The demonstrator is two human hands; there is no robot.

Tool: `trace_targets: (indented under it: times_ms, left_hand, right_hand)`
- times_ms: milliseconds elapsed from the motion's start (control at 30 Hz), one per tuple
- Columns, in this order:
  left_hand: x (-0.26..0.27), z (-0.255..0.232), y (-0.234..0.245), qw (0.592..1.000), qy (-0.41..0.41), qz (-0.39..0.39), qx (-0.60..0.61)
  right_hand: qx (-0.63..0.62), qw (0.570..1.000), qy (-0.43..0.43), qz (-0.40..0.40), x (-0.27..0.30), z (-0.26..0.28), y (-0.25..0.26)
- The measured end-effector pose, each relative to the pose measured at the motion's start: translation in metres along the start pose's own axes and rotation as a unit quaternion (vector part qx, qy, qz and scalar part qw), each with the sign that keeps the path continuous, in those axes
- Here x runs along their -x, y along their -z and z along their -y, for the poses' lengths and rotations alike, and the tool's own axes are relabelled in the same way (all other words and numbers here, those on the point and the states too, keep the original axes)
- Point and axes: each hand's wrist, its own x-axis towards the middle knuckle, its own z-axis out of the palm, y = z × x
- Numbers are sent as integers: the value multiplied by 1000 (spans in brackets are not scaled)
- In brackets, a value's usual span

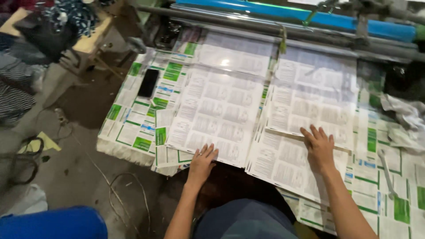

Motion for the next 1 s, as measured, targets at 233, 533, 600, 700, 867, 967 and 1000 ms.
trace_targets:
  times_ms: [233, 533, 600, 700, 867, 967, 1000]
  left_hand:
    - [-9, 5, 1, 999, -19, -38, 4]
    - [-10, 20, -4, 998, -49, -31, 12]
    - [-10, 29, -8, 996, -73, -44, 22]
    - [-14, 30, 3, 994, -103, -40, 4]
    - [-21, 18, 20, 992, -125, -12, -22]
    - [-23, 25, 13, 985, -162, -51, -16]
    - [-22, 27, 10, 986, -157, -48, -25]
  right_hand:
    - [-1, 1000, 4, -9, -27, -18, -13]
    - [46, 995, -16, 92, 73, 10, -23]
    - [66, 988, 16, 141, 104, 40, 1]
    - [103, 975, 27, 197, 127, 60, 21]
    - [109, 980, 114, 124, 139, 54, 21]
    - [71, 988, 109, 87, 148, 33, 13]
    - [48, 992, 68, 98, 152, 24, 9]
